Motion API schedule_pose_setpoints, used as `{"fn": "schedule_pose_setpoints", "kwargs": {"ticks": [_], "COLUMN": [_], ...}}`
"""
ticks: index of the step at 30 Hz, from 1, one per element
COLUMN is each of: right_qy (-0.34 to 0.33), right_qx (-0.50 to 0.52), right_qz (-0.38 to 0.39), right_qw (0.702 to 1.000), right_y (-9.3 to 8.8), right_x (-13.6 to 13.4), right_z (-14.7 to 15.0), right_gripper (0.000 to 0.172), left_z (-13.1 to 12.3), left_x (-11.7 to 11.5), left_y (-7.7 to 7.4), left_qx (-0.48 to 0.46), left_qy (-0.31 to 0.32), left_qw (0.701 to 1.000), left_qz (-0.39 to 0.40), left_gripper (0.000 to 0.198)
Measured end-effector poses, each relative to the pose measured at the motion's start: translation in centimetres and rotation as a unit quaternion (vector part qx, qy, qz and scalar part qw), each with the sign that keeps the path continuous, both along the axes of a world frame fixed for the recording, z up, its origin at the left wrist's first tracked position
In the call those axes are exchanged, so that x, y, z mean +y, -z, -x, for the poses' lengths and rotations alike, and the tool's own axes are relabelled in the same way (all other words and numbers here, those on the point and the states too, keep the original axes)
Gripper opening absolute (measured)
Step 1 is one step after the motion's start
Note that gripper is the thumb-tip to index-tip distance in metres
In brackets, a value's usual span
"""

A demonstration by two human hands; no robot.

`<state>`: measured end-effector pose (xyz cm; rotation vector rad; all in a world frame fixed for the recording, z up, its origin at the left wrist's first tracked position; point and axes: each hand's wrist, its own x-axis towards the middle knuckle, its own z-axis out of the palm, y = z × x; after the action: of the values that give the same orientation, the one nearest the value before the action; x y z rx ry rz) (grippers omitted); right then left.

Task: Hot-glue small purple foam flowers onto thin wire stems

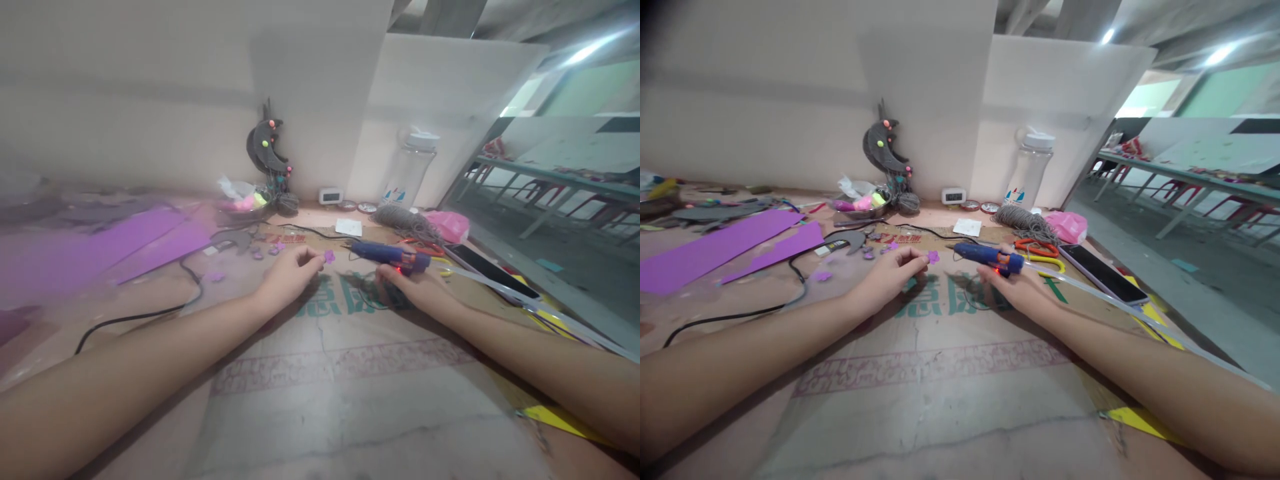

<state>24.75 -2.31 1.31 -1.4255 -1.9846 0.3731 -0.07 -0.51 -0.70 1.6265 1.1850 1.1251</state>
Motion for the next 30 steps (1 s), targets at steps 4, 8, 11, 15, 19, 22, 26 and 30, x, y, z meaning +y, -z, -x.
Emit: {"fn": "schedule_pose_setpoints", "kwargs": {"ticks": [4, 8, 11, 15, 19, 22, 26, 30], "right_qy": [0.011, 0.047, 0.097, 0.120, 0.148, 0.141, 0.132, 0.116], "right_qx": [0.039, 0.056, 0.019, -0.084, -0.123, -0.133, -0.162, -0.206], "right_qz": [-0.022, -0.023, -0.022, -0.012, 0.007, 0.017, 0.043, 0.033], "right_qw": [0.999, 0.997, 0.995, 0.989, 0.981, 0.981, 0.977, 0.971], "right_y": [-1.2, -2.5, -3.3, -3.6, -2.9, -1.9, -1.0, -1.3], "right_x": [0.3, 1.4, 3.6, 8.5, 13.8, 16.5, 17.8, 16.5], "right_z": [-0.2, -0.6, -1.0, -0.8, -0.3, -0.3, -0.8, -1.8], "right_gripper": [0.045, 0.045, 0.045, 0.044, 0.043, 0.039, 0.044, 0.048], "left_z": [0.0, 0.0, -0.1, 0.0, 0.0, 0.0, 0.0, 0.0], "left_x": [0.0, 0.2, 0.3, 0.4, 0.3, 0.3, 0.3, 0.3], "left_y": [0.0, 0.2, 0.5, 0.7, 0.7, 0.7, 0.6, 0.5], "left_qx": [0.013, 0.018, 0.018, 0.027, 0.039, 0.043, 0.045, 0.048], "left_qy": [0.007, 0.009, 0.015, 0.009, 0.011, 0.016, 0.016, 0.017], "left_qw": [1.000, 1.000, 1.000, 1.000, 0.999, 0.999, 0.999, 0.999], "left_qz": [-0.005, -0.015, -0.017, -0.013, -0.002, -0.005, -0.001, -0.006], "left_gripper": [0.020, 0.022, 0.022, 0.021, 0.021, 0.022, 0.023, 0.022]}}
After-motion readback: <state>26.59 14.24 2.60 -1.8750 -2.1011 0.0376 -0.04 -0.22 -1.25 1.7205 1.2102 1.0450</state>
